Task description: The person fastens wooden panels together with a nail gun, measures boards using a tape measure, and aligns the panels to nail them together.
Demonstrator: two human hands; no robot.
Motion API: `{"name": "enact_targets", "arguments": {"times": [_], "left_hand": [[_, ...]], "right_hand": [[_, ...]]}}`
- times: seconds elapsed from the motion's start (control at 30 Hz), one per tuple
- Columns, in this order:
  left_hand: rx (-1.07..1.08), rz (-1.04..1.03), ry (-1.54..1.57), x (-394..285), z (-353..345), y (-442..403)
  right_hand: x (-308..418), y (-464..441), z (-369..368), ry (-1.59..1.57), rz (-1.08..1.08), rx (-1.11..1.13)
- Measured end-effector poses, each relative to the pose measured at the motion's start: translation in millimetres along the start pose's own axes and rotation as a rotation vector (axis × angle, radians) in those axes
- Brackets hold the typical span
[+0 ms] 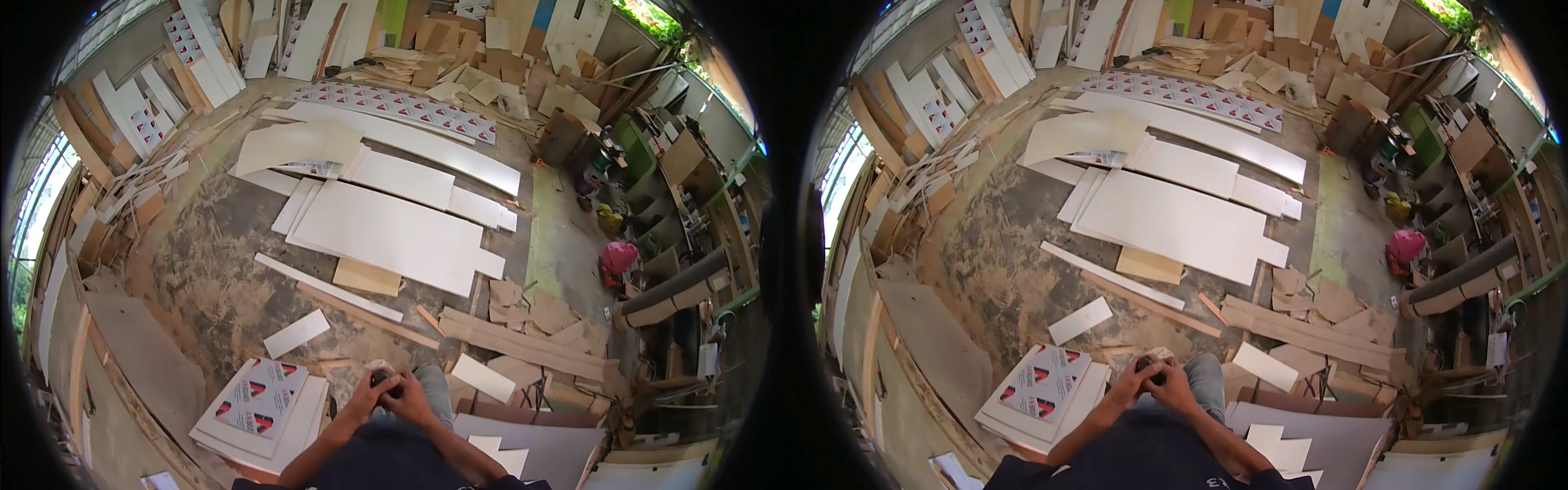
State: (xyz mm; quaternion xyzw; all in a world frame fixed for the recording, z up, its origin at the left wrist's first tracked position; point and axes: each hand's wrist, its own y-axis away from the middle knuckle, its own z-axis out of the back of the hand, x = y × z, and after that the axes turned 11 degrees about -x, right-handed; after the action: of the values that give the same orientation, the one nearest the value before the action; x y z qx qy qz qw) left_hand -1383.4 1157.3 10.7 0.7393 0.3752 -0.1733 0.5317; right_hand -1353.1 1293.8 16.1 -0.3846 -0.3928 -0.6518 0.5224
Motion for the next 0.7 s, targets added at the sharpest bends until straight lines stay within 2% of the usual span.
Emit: {"name": "enact_targets", "arguments": {"times": [0.03, 0.1, 0.17, 0.23, 0.3, 0.37, 0.4, 0.43, 0.5, 0.53, 0.6, 0.63, 0.7], "left_hand": [[-0.003, -0.010, 0.002, -2.8, -0.3, -17.6], [0.056, 0.122, 0.087, -10.2, -2.4, -54.0], [0.023, 0.127, 0.108, -18.7, -8.4, -84.2], [-0.085, 0.115, 0.114, -25.4, -15.5, -114.7], [-0.101, 0.114, 0.170, -27.1, -13.0, -159.7], [-0.482, 0.050, 0.171, -14.4, -2.0, -197.1], [-0.531, 0.021, 0.054, 11.6, 31.9, -229.7], [-0.547, 0.028, 0.054, 2.8, 30.8, -238.7], [-0.973, -0.052, -0.405, -17.4, 24.4, -266.5], [-0.980, -0.045, -0.410, -19.5, 24.8, -282.8], [-1.114, -0.150, -0.812, -7.6, 30.2, -316.2], [-1.109, -0.139, -0.827, -7.2, 31.6, -329.9], [-0.840, -0.159, -1.089, -2.2, 37.0, -352.7]], "right_hand": [[-1.6, -19.4, 0.0, 0.024, 0.006, 0.008], [-11.3, -59.4, 2.8, 0.100, -0.001, 0.075], [-24.8, -97.4, 4.3, 0.097, -0.060, 0.223], [-33.9, -139.4, 6.4, 0.113, -0.030, 0.299], [-40.0, -190.0, 10.8, 0.235, 0.047, 0.434], [-42.3, -244.5, 15.6, 0.251, 0.055, 0.461], [-47.2, -265.6, 15.8, 0.267, 0.052, 0.463], [-63.3, -289.3, 13.5, 0.260, 0.047, 0.479], [-120.4, -341.0, 3.5, -0.036, -0.366, 0.455], [-147.8, -363.6, -2.8, -0.041, -0.373, 0.463], [-202.7, -407.4, -15.5, -0.357, -0.845, 0.295], [-224.7, -427.6, -21.7, -0.363, -0.862, 0.291], [-274.9, -457.8, -40.7, -0.437, -1.079, 0.131]]}}
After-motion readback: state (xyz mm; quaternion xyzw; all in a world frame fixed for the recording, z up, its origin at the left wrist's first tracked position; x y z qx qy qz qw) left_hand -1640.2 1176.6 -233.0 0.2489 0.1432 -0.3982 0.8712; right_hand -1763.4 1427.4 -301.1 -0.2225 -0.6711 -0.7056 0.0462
